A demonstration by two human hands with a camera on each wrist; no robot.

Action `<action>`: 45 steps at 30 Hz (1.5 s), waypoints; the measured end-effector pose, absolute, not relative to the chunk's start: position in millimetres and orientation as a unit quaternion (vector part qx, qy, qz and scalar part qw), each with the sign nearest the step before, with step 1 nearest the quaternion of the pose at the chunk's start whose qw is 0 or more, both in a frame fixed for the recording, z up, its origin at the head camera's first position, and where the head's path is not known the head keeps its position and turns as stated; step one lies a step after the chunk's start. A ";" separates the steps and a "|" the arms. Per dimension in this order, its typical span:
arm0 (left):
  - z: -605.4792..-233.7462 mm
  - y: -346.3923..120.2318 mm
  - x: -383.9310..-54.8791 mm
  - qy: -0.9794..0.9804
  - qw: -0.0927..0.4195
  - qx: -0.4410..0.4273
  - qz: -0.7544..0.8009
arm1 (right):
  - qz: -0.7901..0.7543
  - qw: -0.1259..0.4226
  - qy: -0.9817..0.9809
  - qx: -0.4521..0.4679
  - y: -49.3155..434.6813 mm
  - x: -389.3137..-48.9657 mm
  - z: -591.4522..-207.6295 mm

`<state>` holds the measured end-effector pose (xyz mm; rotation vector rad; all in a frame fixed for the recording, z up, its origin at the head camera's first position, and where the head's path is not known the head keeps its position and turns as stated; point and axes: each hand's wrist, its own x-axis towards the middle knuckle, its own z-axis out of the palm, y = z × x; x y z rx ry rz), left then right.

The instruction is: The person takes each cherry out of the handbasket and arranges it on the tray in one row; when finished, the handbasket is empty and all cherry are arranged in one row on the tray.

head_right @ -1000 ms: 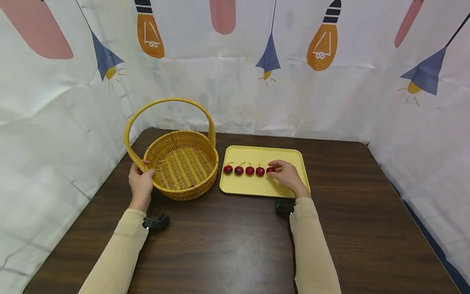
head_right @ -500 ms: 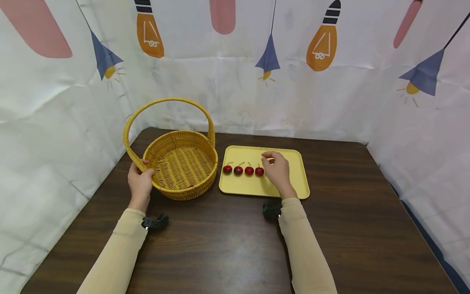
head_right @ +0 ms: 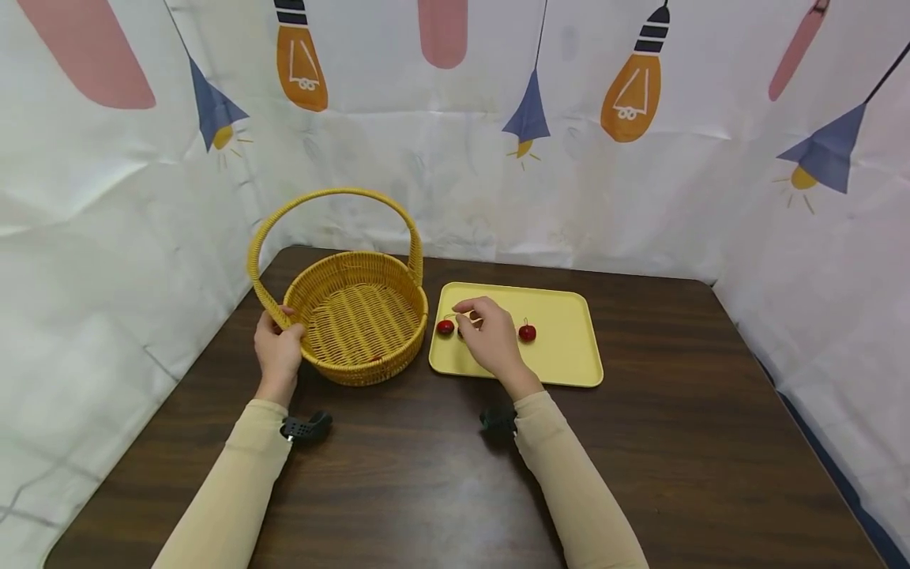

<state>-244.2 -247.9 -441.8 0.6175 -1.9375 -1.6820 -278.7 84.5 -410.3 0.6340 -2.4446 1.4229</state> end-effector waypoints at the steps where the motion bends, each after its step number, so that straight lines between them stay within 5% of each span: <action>1: -442.1 -247.5 -244.7 -0.711 0.249 0.226 -0.617 | 0.487 0.114 -0.835 0.229 81.2 -276.6 -410.7; 15: -441.8 -247.5 -243.7 -0.704 0.256 0.223 -0.624 | 0.435 0.145 -0.808 0.370 14.2 -269.8 -406.7; 29: -442.7 -247.3 -244.7 -0.705 0.259 0.224 -0.621 | 0.191 -0.068 -0.905 0.373 -31.5 -288.3 -393.2; 45: -443.5 -248.4 -243.7 -0.710 0.258 0.224 -0.616 | 0.095 -0.229 -0.877 0.411 -47.3 -302.1 -383.9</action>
